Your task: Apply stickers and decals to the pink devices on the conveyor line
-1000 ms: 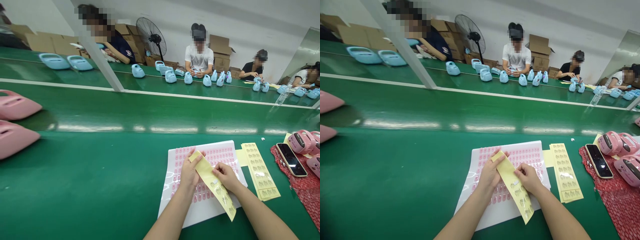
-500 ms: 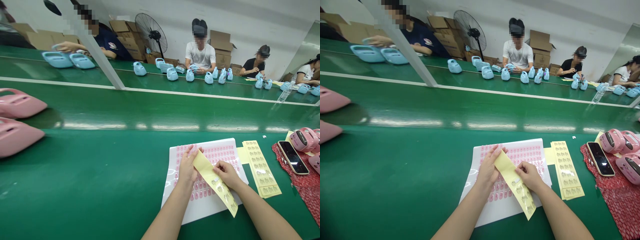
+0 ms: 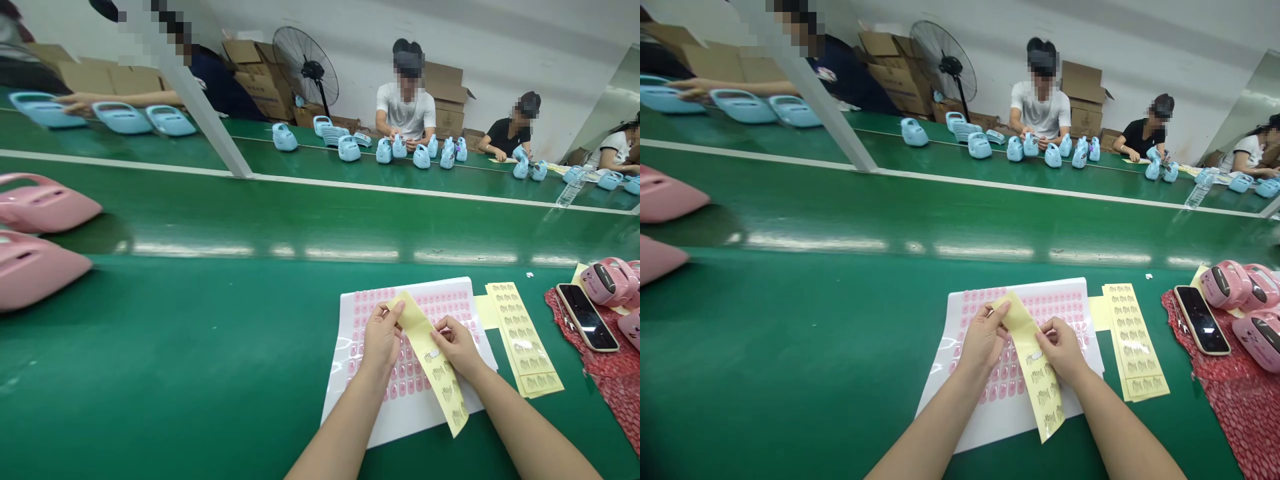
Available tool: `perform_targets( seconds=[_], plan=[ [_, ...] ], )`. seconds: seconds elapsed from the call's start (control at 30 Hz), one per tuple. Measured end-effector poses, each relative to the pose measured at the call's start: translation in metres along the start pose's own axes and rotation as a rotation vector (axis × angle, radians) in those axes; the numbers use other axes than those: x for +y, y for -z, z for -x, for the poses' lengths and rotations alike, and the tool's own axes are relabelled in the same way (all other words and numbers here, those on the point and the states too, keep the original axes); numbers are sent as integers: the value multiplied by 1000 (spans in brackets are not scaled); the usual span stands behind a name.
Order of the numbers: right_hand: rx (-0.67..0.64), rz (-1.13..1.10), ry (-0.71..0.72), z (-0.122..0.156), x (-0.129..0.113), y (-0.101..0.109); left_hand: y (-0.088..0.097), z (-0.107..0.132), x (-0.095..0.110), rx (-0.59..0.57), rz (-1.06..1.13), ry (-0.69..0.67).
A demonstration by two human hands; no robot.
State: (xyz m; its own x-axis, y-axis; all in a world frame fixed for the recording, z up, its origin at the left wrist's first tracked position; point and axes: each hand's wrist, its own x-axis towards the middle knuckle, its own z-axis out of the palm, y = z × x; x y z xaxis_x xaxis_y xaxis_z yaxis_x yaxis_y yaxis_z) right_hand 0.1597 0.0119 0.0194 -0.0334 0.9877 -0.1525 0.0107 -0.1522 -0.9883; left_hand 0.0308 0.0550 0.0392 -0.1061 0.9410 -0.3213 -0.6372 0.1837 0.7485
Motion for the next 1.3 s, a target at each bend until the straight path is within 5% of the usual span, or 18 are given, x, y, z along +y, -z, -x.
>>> perform_targets(
  seconds=[0.4, 0.7, 0.9, 1.07, 1.3],
  plan=[
    [-15, -1, -4, -3, -1, 5, -1, 3, 1, -31, -44, -29],
    [26, -23, 29, -7, 3, 8, -4, 10, 5, -211, -26, 81],
    [44, 22, 94, -5, 1, 5, -7, 20, -16, -291, -98, 242],
    [36, 83, 114, -3, 0, 3, -8, 25, -31, -200, -69, 222],
    [6, 70, 120, -2, 0, 3, -11, 25, -24, -147, -46, 213]
  ],
)
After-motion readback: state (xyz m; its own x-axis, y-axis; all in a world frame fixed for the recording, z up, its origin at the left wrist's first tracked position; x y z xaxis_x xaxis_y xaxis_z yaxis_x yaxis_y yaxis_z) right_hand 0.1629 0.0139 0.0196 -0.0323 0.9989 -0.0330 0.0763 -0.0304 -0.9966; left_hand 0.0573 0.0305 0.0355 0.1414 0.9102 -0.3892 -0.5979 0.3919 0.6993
